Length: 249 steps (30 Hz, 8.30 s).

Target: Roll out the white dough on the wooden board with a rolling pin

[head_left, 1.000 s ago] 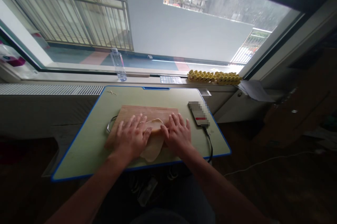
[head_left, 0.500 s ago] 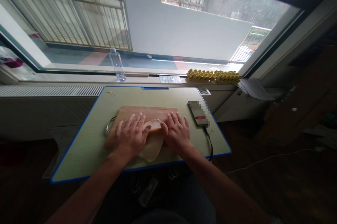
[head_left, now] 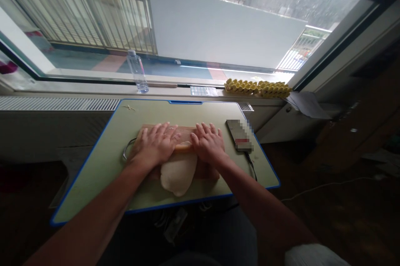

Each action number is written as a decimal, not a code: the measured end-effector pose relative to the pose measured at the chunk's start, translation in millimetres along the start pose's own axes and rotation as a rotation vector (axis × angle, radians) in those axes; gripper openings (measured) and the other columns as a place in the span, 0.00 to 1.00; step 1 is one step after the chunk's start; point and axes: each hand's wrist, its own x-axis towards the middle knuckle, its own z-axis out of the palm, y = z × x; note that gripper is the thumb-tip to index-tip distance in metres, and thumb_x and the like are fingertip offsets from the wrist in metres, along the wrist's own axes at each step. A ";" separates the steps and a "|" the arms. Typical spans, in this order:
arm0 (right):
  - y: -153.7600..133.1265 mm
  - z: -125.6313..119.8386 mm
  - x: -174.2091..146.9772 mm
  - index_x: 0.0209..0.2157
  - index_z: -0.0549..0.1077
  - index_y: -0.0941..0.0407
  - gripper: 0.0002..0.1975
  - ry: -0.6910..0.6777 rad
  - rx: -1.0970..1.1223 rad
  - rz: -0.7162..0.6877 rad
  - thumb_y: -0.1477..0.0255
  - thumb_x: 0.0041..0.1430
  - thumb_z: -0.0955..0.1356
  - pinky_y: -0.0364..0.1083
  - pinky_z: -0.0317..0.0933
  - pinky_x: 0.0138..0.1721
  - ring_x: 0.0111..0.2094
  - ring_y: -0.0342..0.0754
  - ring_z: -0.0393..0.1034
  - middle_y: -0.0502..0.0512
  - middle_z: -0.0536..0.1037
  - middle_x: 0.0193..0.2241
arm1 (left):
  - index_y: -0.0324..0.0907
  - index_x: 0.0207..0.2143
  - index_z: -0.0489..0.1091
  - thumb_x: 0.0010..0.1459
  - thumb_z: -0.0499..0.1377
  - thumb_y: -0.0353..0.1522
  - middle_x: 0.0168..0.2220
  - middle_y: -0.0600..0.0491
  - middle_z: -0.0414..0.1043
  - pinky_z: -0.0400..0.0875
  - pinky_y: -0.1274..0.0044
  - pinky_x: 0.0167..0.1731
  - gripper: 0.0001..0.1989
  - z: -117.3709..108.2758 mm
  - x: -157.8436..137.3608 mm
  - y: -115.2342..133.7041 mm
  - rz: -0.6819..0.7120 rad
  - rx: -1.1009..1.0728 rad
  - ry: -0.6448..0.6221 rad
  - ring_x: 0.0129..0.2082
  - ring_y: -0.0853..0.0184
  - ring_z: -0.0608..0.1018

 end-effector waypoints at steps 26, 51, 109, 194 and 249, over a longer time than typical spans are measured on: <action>23.2 -9.7 7.4 0.49 0.85 0.47 0.13 -0.062 0.313 -0.522 0.62 0.64 0.80 0.57 0.54 0.68 0.66 0.57 0.67 0.52 0.82 0.59 | 0.45 0.46 0.77 0.70 0.61 0.40 0.48 0.46 0.81 0.70 0.60 0.57 0.10 9.2 -100.7 23.8 0.406 -0.145 0.483 0.50 0.54 0.79; 28.5 -17.2 9.7 0.47 0.83 0.53 0.09 0.014 0.389 -0.243 0.65 0.69 0.76 0.51 0.61 0.60 0.55 0.54 0.73 0.57 0.84 0.49 | 0.48 0.52 0.81 0.71 0.54 0.26 0.53 0.53 0.85 0.71 0.62 0.66 0.18 2.9 -69.6 -19.7 0.719 -0.233 0.352 0.57 0.62 0.83; -7.7 1.6 11.5 0.61 0.76 0.50 0.25 0.066 0.083 -0.079 0.49 0.78 0.60 0.67 0.51 0.69 0.68 0.66 0.60 0.63 0.75 0.63 | 0.52 0.74 0.64 0.75 0.43 0.46 0.74 0.45 0.65 0.55 0.48 0.70 0.31 -3.7 25.1 -23.5 0.114 0.032 -0.023 0.72 0.47 0.66; -4.0 -1.5 76.7 0.66 0.72 0.57 0.29 0.058 0.047 0.094 0.55 0.74 0.63 0.64 0.53 0.69 0.67 0.62 0.65 0.67 0.73 0.67 | 0.51 0.72 0.65 0.72 0.43 0.49 0.76 0.44 0.61 0.51 0.43 0.72 0.33 -8.6 74.8 -22.1 -0.059 -0.059 -0.012 0.74 0.47 0.63; -21.9 -4.3 45.1 0.72 0.67 0.51 0.32 -0.021 0.001 -0.033 0.55 0.74 0.59 0.70 0.45 0.73 0.73 0.64 0.56 0.59 0.66 0.73 | 0.52 0.74 0.65 0.74 0.43 0.44 0.77 0.48 0.60 0.55 0.48 0.73 0.31 -6.5 -10.7 -9.3 -0.196 0.019 0.091 0.76 0.51 0.62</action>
